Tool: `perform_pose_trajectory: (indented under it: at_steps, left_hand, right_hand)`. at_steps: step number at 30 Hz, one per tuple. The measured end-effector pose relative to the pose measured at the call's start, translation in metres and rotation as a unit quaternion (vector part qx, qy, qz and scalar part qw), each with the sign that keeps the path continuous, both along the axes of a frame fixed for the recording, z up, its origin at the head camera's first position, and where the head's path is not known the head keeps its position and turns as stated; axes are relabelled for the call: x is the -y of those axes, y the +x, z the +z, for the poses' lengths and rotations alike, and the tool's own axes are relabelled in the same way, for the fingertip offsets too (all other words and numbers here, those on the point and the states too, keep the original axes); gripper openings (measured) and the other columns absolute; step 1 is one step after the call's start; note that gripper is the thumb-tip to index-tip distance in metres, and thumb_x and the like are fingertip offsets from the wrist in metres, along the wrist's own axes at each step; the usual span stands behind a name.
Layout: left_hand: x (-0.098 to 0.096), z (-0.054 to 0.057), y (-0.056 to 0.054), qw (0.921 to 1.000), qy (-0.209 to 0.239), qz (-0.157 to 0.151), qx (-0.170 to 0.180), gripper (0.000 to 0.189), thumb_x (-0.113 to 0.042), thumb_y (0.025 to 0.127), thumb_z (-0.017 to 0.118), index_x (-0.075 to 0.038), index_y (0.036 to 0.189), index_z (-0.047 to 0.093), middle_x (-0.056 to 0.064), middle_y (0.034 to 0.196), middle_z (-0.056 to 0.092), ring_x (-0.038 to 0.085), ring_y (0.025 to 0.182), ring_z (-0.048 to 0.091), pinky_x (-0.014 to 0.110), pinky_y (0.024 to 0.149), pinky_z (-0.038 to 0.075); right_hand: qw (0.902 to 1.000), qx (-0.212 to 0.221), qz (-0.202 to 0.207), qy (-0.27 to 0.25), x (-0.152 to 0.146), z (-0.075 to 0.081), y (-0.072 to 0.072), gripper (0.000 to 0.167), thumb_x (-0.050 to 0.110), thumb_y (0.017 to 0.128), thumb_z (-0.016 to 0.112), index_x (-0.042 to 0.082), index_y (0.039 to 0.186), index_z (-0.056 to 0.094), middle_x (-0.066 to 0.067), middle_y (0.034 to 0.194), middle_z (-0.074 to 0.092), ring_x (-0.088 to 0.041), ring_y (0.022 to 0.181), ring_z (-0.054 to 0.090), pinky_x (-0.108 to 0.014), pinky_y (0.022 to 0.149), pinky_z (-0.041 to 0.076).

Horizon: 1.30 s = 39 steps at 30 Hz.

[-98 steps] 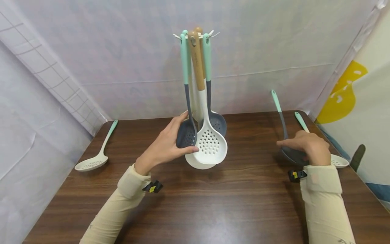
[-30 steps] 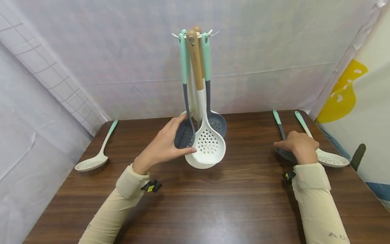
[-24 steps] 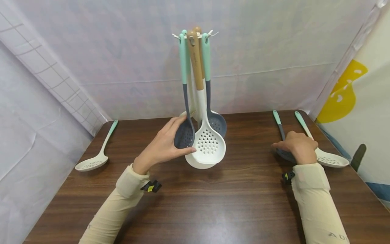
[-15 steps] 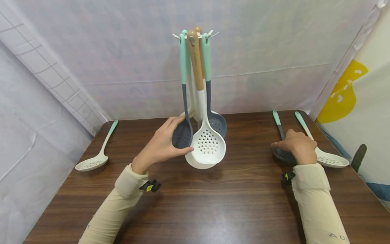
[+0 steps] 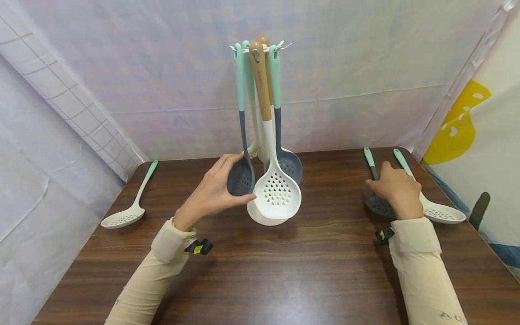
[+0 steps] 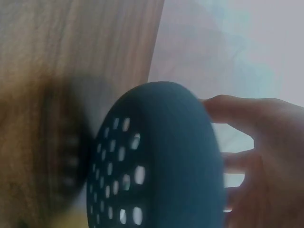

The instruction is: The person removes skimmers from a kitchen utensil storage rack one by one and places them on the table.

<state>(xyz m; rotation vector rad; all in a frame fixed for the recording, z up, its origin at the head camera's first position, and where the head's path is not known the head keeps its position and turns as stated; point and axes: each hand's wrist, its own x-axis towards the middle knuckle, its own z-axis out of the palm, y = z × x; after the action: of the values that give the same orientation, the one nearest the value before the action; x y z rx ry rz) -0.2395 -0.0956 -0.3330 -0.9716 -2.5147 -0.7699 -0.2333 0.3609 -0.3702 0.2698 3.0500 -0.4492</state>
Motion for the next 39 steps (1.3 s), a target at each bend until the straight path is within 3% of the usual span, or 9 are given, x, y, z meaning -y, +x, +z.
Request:
perform_pose_trajectory:
  at_steps: [10, 18, 25, 31, 35, 39]
  left_hand:
    - [0.006, 0.001, 0.001, 0.9999, 0.009, 0.008, -0.002, 0.101, -0.045, 0.072, 0.093, -0.004, 0.151, 0.045, 0.013, 0.139, 0.055, 0.030, 0.122, 0.058, 0.047, 0.103, 0.053]
    - [0.020, 0.002, 0.003, 0.9994, 0.014, 0.029, 0.009, 0.100, -0.047, 0.075, 0.090, -0.005, 0.152, 0.042, 0.014, 0.143, 0.051, 0.030, 0.122, 0.057, 0.046, 0.099, 0.056]
    - [0.048, -0.008, 0.003, 0.9979, 0.000, 0.061, 0.023, 0.102, -0.049, 0.075, 0.090, -0.005, 0.153, 0.041, 0.017, 0.143, 0.051, 0.032, 0.117, 0.057, 0.048, 0.093, 0.057]
    - [0.075, -0.014, 0.004, 0.9953, -0.017, 0.088, 0.037, 0.102, -0.049, 0.077, 0.089, -0.004, 0.154, 0.040, 0.017, 0.140, 0.051, 0.032, 0.113, 0.057, 0.049, 0.089, 0.057]
    - [0.095, -0.015, 0.007, 0.9914, -0.036, 0.118, 0.045, 0.102, -0.050, 0.076, 0.089, -0.003, 0.153, 0.040, 0.018, 0.139, 0.052, 0.034, 0.111, 0.059, 0.050, 0.087, 0.057]
    - [0.116, -0.019, 0.011, 0.9843, -0.065, 0.156, 0.050, 0.101, -0.053, 0.076, 0.088, -0.002, 0.150, 0.043, 0.018, 0.134, 0.055, 0.033, 0.102, 0.063, 0.049, 0.081, 0.059]
  right_hand:
    - [0.9975, -0.062, 0.036, 0.002, 0.016, 0.010, -0.004, 0.079, 0.058, 0.098, 0.058, -0.008, 0.140, 0.042, -0.037, 0.118, 0.059, -0.057, 0.095, 0.061, -0.059, 0.061, 0.047]
    - [0.9888, -0.114, 0.096, 0.002, 0.038, 0.020, -0.009, 0.064, 0.044, 0.102, 0.059, -0.006, 0.140, 0.048, -0.036, 0.119, 0.062, -0.051, 0.103, 0.061, -0.065, 0.078, 0.048]
    - [0.9869, -0.106, 0.120, -0.020, 0.061, 0.029, -0.010, 0.063, 0.046, 0.102, 0.059, 0.000, 0.144, 0.049, -0.034, 0.133, 0.059, -0.053, 0.113, 0.059, -0.067, 0.084, 0.048]
    - [0.9824, -0.121, 0.137, -0.037, 0.080, 0.037, -0.010, 0.063, 0.053, 0.101, 0.059, 0.007, 0.143, 0.052, -0.029, 0.135, 0.061, -0.052, 0.115, 0.060, -0.068, 0.084, 0.049]
    - [0.9761, -0.135, 0.161, -0.053, 0.097, 0.041, -0.008, 0.056, 0.047, 0.101, 0.062, 0.008, 0.140, 0.056, -0.027, 0.132, 0.064, -0.048, 0.115, 0.061, -0.065, 0.085, 0.050]
    - [0.9618, -0.163, 0.205, -0.078, 0.113, 0.044, -0.005, 0.049, 0.039, 0.101, 0.065, 0.006, 0.136, 0.059, -0.025, 0.127, 0.068, -0.044, 0.112, 0.065, -0.062, 0.087, 0.052]
